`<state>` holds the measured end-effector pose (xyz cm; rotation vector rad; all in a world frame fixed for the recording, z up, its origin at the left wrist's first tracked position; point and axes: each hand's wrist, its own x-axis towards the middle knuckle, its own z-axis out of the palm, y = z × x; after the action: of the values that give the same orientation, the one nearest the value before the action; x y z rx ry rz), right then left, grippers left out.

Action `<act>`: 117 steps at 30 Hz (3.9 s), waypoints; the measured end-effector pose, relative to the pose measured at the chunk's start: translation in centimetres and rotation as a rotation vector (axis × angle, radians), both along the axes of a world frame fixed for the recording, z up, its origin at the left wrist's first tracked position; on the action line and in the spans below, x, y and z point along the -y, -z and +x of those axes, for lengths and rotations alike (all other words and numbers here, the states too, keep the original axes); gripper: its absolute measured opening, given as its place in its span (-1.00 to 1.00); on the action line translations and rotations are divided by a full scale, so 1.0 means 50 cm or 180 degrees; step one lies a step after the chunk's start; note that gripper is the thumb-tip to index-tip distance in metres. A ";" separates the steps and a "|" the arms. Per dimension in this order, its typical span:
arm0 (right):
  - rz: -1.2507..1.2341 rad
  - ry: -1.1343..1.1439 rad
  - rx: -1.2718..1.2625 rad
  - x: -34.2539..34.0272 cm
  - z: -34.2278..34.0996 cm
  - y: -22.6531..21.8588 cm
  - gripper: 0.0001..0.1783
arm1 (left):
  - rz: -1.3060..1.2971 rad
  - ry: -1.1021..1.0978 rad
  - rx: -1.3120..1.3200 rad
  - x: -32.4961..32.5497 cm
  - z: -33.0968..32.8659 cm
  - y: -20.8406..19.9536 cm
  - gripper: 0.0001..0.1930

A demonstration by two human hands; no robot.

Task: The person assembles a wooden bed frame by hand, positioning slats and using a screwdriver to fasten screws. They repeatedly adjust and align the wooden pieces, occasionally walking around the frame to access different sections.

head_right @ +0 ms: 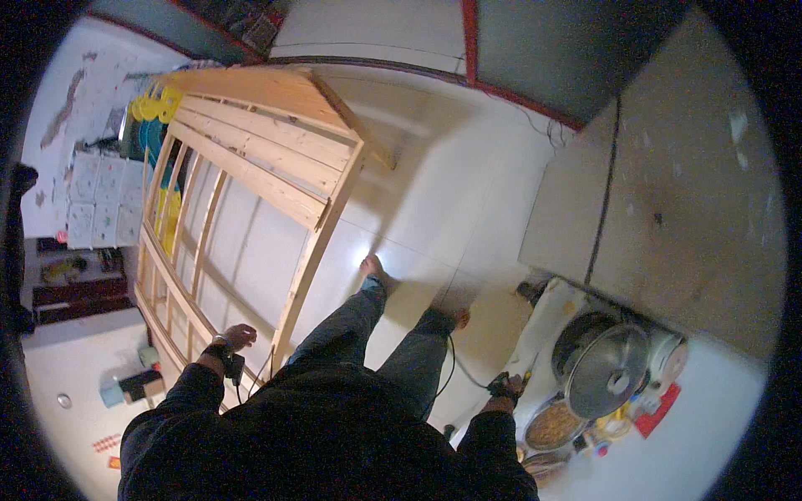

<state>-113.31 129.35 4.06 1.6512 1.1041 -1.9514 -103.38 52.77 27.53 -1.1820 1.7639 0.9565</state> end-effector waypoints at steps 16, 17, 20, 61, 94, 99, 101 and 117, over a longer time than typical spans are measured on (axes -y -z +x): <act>0.0598 -0.3714 -0.0724 0.854 -0.779 -0.071 -0.76 | 0.0070 -0.0487 -0.0825 0.169 -0.240 0.248 -0.61; 0.0111 -0.3178 -0.0519 0.943 -0.814 -0.081 -0.73 | 0.0028 -0.0258 -0.0795 0.174 -0.265 0.256 -0.57; 0.0855 -0.6134 -0.1549 1.165 -0.899 -0.098 -0.72 | 0.0028 -0.0472 -0.0819 0.174 -0.327 0.298 -0.58; 0.3034 -0.5903 -0.2090 1.807 -0.931 -0.174 -0.34 | -0.0888 -0.5091 -0.2503 0.094 -0.963 0.365 -0.51; 0.2008 -0.6409 -0.2058 1.821 -0.751 0.030 -0.28 | -0.1498 -0.5131 -0.1432 0.165 -0.763 0.431 -0.49; 0.2337 -0.6656 -0.2551 1.801 -0.770 0.048 -0.37 | -0.1461 -0.5228 -0.1472 0.154 -0.761 0.454 -0.53; 0.2853 -0.6144 -0.2998 1.800 -0.803 0.060 -0.47 | -0.1502 -0.5279 -0.1459 0.152 -0.765 0.465 -0.54; 0.2425 -0.6371 -0.2085 1.740 -1.047 0.043 -0.21 | -0.3050 -0.5130 -0.0394 0.129 -0.809 0.472 -0.40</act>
<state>-165.67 42.35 1.89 -0.4835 2.3237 -0.4968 -143.83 46.32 3.92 -3.4077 1.0005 0.8893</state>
